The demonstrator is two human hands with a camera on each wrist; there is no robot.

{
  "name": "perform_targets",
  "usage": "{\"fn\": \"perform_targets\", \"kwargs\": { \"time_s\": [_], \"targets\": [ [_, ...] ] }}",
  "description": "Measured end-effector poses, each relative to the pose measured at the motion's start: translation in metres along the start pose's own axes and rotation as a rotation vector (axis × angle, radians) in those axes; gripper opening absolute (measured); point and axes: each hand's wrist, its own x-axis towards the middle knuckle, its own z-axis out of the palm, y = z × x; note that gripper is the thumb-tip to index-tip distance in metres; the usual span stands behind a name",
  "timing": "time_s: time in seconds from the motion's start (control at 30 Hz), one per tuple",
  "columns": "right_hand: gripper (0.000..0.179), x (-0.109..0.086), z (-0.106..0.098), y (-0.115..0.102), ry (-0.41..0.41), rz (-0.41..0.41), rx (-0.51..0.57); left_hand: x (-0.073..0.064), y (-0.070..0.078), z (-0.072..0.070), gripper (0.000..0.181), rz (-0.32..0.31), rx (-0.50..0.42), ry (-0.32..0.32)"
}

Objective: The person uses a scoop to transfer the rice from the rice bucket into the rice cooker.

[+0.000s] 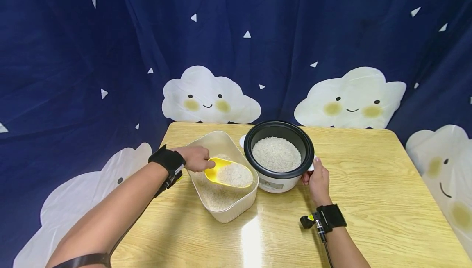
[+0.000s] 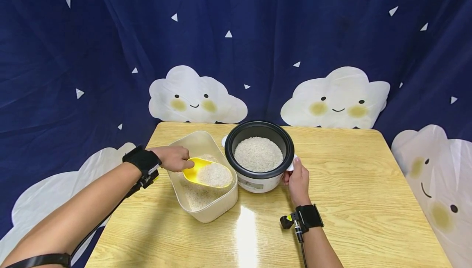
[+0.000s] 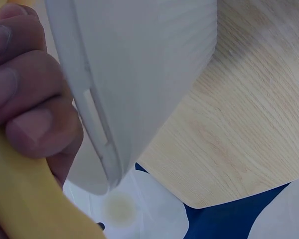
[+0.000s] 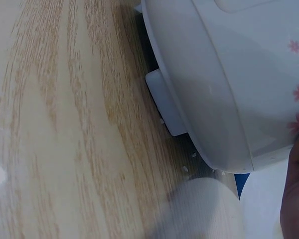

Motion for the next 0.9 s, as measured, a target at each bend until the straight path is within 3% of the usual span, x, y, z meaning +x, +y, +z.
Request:
{"fn": "perform_targets", "kwargs": {
  "time_s": [0.6, 0.9],
  "targets": [
    [0.062, 0.000, 0.000, -0.001, -0.005, 0.001, -0.007, -0.012, -0.012, -0.005, 0.048, -0.009, -0.045, 0.012],
    [0.061, -0.001, 0.001, -0.004, 0.008, 0.008, -0.010, -0.020, -0.011, -0.019, 0.048, -0.035, -0.148, 0.007]
  ]
}}
